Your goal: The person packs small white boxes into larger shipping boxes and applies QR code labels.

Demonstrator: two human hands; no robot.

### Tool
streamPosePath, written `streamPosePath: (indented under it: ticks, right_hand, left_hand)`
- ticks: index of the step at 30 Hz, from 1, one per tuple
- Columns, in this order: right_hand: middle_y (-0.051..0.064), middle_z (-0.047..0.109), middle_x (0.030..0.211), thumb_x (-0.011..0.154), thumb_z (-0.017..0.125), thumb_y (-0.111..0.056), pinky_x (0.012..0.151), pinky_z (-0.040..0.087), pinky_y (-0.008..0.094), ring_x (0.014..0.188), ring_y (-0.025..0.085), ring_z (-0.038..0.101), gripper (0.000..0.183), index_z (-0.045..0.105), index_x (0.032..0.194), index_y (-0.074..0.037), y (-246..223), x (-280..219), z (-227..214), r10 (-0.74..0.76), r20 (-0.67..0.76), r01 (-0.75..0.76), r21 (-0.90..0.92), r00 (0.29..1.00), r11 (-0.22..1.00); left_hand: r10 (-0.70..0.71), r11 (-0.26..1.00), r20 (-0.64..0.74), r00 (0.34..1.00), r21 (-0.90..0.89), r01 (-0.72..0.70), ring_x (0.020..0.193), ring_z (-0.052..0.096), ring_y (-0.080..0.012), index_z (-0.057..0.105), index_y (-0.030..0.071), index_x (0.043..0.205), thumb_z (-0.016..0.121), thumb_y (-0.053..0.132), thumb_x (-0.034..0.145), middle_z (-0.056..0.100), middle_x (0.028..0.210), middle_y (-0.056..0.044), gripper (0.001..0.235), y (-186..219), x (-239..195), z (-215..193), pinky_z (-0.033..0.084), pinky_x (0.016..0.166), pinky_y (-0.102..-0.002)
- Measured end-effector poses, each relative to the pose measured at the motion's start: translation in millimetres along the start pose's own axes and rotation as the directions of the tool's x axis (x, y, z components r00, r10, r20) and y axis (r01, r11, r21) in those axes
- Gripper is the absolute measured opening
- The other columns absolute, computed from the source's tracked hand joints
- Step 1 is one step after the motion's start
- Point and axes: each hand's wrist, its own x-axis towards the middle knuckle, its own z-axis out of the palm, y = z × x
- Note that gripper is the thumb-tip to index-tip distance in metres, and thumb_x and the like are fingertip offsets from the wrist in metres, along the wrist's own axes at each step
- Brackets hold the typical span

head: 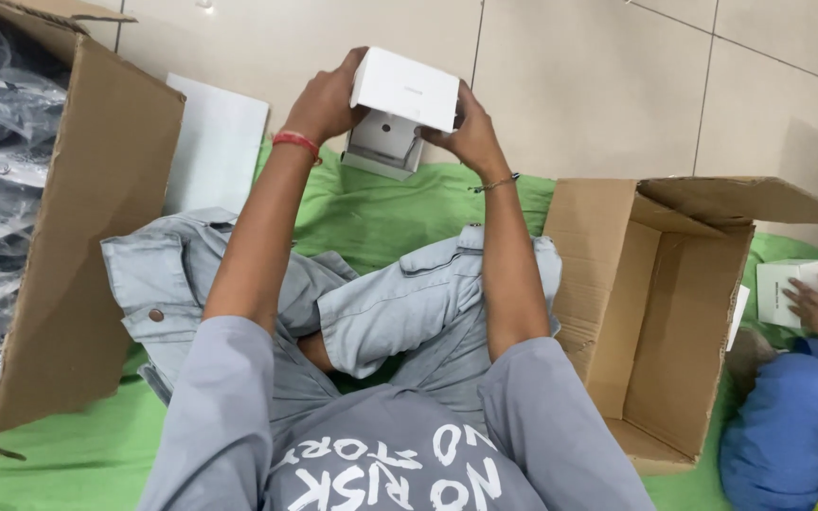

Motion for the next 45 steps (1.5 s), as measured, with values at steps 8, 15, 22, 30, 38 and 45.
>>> streamPosePath:
  ticks: [8,15,22,30,38,45]
  right_hand:
    - [0.007,0.070,0.117,0.082,0.089,-0.008,0.072,0.068,0.029,0.099,0.014,0.071,0.073,0.049,0.144,-0.004,-17,7,-8,0.244,0.048,-0.245,0.332,0.969,0.911]
    - [0.013,0.066,0.132,0.079,0.081,0.003,0.086,0.064,0.035,0.113,0.023,0.073,0.085,0.040,0.151,-0.008,-3,0,-5,0.213,0.115,-0.240,0.360,0.970,0.901]
    - [0.013,0.059,0.147,0.080,0.091,0.001,0.095,0.060,0.040,0.135,0.028,0.059,0.092,0.037,0.152,-0.019,8,-9,4,0.084,0.055,-0.088,0.064,0.995,0.994]
    - [0.014,0.065,0.145,0.082,0.085,0.000,0.092,0.064,0.038,0.133,0.029,0.065,0.086,0.039,0.151,-0.020,15,-9,12,0.132,0.051,-0.133,0.034,0.990,0.990]
    - [0.030,0.028,0.157,0.074,0.096,-0.010,0.106,0.048,0.045,0.137,0.042,0.046,0.131,-0.006,0.157,-0.017,69,-21,56,-0.225,0.131,0.251,-0.240,0.966,0.938]
    - [0.025,0.017,0.172,0.068,0.088,0.004,0.102,0.056,0.045,0.142,0.036,0.050,0.151,-0.030,0.159,-0.022,-13,-6,0,0.190,0.501,-0.345,0.236,0.844,0.908]
  left_hand:
    - [0.034,0.996,0.032,0.999,0.078,-0.036,0.098,0.068,-0.0463,0.049,0.011,0.138,0.081,0.016,0.080,0.074,0.103,-0.023,0.067,5,22,-10,0.055,0.086,-0.053]
    - [0.124,0.984,0.004,0.992,0.125,-0.124,0.086,0.070,-0.0456,0.040,0.008,0.142,0.084,0.012,0.074,0.073,0.091,-0.026,0.082,-8,11,9,0.057,0.074,-0.053]
    - [0.072,0.943,-0.025,0.997,0.326,-0.060,0.077,0.071,-0.0432,0.034,0.012,0.147,0.068,0.006,0.088,0.072,0.082,-0.022,0.068,-4,-10,18,0.056,0.065,-0.054]
    - [0.041,0.971,-0.033,0.999,0.237,-0.032,0.084,0.070,-0.0458,0.036,0.016,0.143,0.065,0.012,0.095,0.072,0.089,-0.024,0.057,-14,-8,25,0.055,0.070,-0.056]
    - [-0.135,0.974,0.016,0.991,0.184,0.130,0.090,0.070,-0.0473,0.007,0.034,0.167,0.052,0.020,0.108,0.068,0.112,-0.029,0.075,-69,-44,68,0.056,0.080,-0.055]
    - [-0.345,0.934,0.256,0.903,-0.005,0.358,0.090,0.072,-0.0436,-0.011,0.026,0.163,0.080,0.030,0.077,0.070,0.116,-0.028,0.126,-5,-20,-10,0.060,0.077,-0.047]
